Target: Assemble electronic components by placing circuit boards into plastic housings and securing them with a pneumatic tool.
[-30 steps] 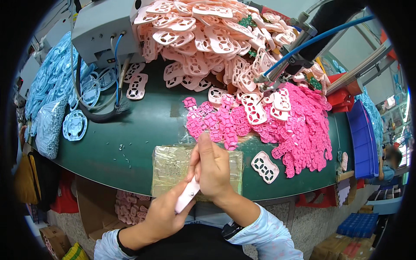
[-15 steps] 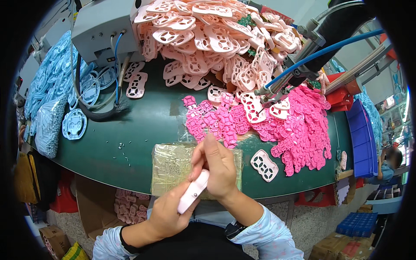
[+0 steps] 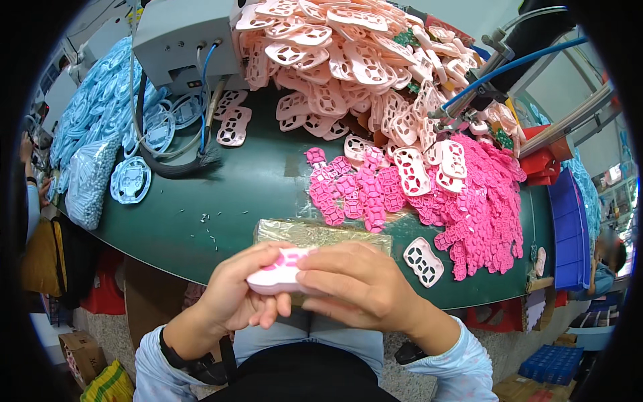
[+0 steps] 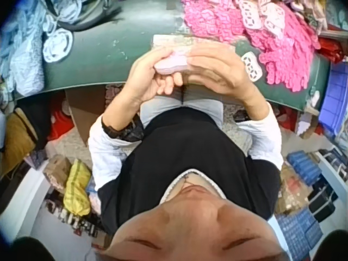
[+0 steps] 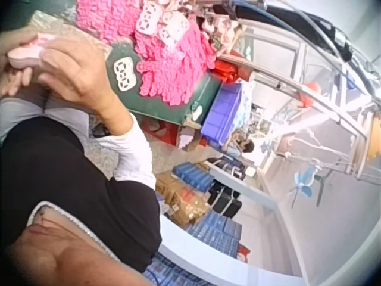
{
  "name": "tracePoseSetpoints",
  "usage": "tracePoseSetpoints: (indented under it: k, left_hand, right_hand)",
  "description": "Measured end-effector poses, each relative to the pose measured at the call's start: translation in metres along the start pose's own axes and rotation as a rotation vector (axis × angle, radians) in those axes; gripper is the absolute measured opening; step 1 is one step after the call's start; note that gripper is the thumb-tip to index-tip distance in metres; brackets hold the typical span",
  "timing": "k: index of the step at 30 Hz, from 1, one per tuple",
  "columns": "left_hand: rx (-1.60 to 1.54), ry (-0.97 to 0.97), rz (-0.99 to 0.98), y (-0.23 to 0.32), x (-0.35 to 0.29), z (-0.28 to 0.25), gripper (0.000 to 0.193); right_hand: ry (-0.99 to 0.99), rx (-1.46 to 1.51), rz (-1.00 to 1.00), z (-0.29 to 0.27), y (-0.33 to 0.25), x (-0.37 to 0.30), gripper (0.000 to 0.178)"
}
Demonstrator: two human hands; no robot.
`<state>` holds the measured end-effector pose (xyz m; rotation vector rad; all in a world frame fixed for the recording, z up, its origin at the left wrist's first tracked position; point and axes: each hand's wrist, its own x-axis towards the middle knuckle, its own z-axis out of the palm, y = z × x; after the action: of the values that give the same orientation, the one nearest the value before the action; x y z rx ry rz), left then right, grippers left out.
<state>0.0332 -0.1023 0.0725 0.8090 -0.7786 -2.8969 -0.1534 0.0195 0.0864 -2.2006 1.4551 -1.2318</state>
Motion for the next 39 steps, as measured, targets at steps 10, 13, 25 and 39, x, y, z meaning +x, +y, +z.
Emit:
tracePoseSetpoints:
  k: [10, 13, 25, 39]
  left_hand:
    - [1.644, 0.162, 1.131, -0.026, 0.011, -0.011, 0.040]
    - [1.615, 0.174, 1.159, -0.025, 0.019, -0.010, 0.034]
    - [1.622, 0.157, 0.790, -0.022, 0.018, -0.013, 0.037]
    - [1.582, 0.197, 0.882, -0.039, 0.025, -0.010, 0.050]
  right_hand:
    - [-0.015, 0.049, 0.317, 0.013, 0.018, -0.034, 0.039]
    - [0.016, 0.034, 0.389, 0.014, 0.017, -0.034, 0.042]
    - [0.915, 0.069, 0.229, -0.165, 0.051, 0.067, 0.032]
    - [0.231, 0.374, 0.318, -0.111, -0.098, 0.043, 0.028]
